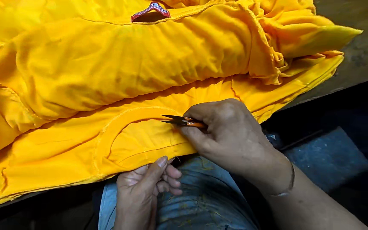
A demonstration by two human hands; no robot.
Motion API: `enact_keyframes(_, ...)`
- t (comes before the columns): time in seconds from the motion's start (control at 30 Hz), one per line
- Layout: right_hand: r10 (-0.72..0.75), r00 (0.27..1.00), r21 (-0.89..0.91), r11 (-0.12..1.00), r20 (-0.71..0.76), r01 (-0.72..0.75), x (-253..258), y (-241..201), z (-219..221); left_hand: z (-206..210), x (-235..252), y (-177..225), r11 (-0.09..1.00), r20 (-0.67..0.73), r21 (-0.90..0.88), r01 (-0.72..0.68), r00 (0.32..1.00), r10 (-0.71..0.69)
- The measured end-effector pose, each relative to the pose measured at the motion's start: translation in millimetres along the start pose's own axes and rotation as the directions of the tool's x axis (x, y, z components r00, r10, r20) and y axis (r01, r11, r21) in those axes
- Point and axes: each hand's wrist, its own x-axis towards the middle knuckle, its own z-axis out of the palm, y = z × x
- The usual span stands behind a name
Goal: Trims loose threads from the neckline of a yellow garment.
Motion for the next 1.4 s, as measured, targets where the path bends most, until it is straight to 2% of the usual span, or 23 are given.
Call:
enact_keyframes(0.1,0.054,0.998,-0.033,0.998,0.024,-0.054,8,-6,3,-1,1,-1,1.000,0.003,-0.007,0.003,1.000,-0.003)
enact_keyframes(0.23,-0.059,0.998,-0.044,0.997,-0.021,0.058,10,-6,12,-4,2,0,1.000,0.029,-0.013,0.007,1.000,-0.007)
enact_keyframes(0.3,-0.058,0.998,0.119,0.991,0.008,0.057,6,1,6,-5,2,0,0.999,0.031,-0.023,0.026,0.999,-0.025)
enact_keyframes(0.33,-0.032,0.998,0.282,0.959,0.045,0.018,3,6,0,-6,1,0,0.999,0.033,-0.031,0.041,0.999,-0.039)
enact_keyframes(0.4,-0.030,0.992,0.626,0.778,0.119,-0.051,-7,15,-16,-10,1,-1,0.997,0.071,-0.031,0.075,0.995,-0.073)
enact_keyframes(0.43,-0.060,0.988,0.728,0.682,0.144,-0.065,-14,22,-25,-13,1,-3,0.996,0.102,-0.019,0.091,0.991,-0.089)
enact_keyframes(0.5,-0.172,0.965,0.802,0.595,0.200,-0.060,-31,35,-39,-19,2,-6,0.993,0.169,0.038,0.109,0.979,-0.114)
enact_keyframes(0.57,-0.332,0.893,0.818,0.572,0.303,-0.064,-51,44,-44,-24,2,-9,0.991,0.213,0.085,0.105,0.970,-0.121)
enact_keyframes(0.63,-0.461,0.785,0.797,0.600,0.413,-0.067,-72,50,-35,-26,2,-9,0.991,0.234,0.071,0.109,0.964,-0.123)
enact_keyframes(0.7,-0.460,0.728,0.701,0.712,0.508,-0.040,-89,47,-23,-26,3,-7,0.991,0.251,-0.012,0.130,0.960,-0.123)
enact_keyframes(0.77,-0.407,0.750,0.629,0.778,0.521,-0.015,-97,42,-18,-25,4,-6,0.983,0.260,-0.102,0.150,0.958,-0.119)
enact_keyframes(0.83,-0.375,0.818,0.653,0.757,0.436,-0.001,-95,39,-24,-21,4,-4,0.973,0.238,-0.164,0.161,0.964,-0.120)
enact_keyframes(0.9,-0.318,0.912,0.674,0.736,0.258,0.065,-86,31,-33,-14,4,-1,0.968,0.190,-0.198,0.154,0.975,-0.116)
enact_keyframes(0.97,-0.242,0.970,0.560,0.807,0.029,0.185,-74,20,-39,-7,4,1,0.968,0.157,-0.194,0.160,0.979,-0.130)
enact_keyframes(1.03,-0.257,0.960,0.281,0.918,-0.114,0.279,-62,15,-38,0,3,2,0.971,0.140,-0.178,0.159,0.981,-0.135)
enact_keyframes(1.13,-0.323,0.937,-0.070,0.946,-0.130,0.316,-53,14,-24,5,4,1,0.978,0.096,-0.160,0.131,0.988,-0.117)
enact_keyframes(1.23,-0.371,0.921,-0.147,0.924,-0.118,0.354,-52,17,-10,6,3,1,0.990,0.076,-0.110,0.091,0.994,-0.083)
enact_keyframes(1.4,-0.417,0.899,-0.108,0.908,-0.133,0.405,-54,22,0,2,2,2,0.993,0.117,-0.104,0.058,0.992,-0.046)
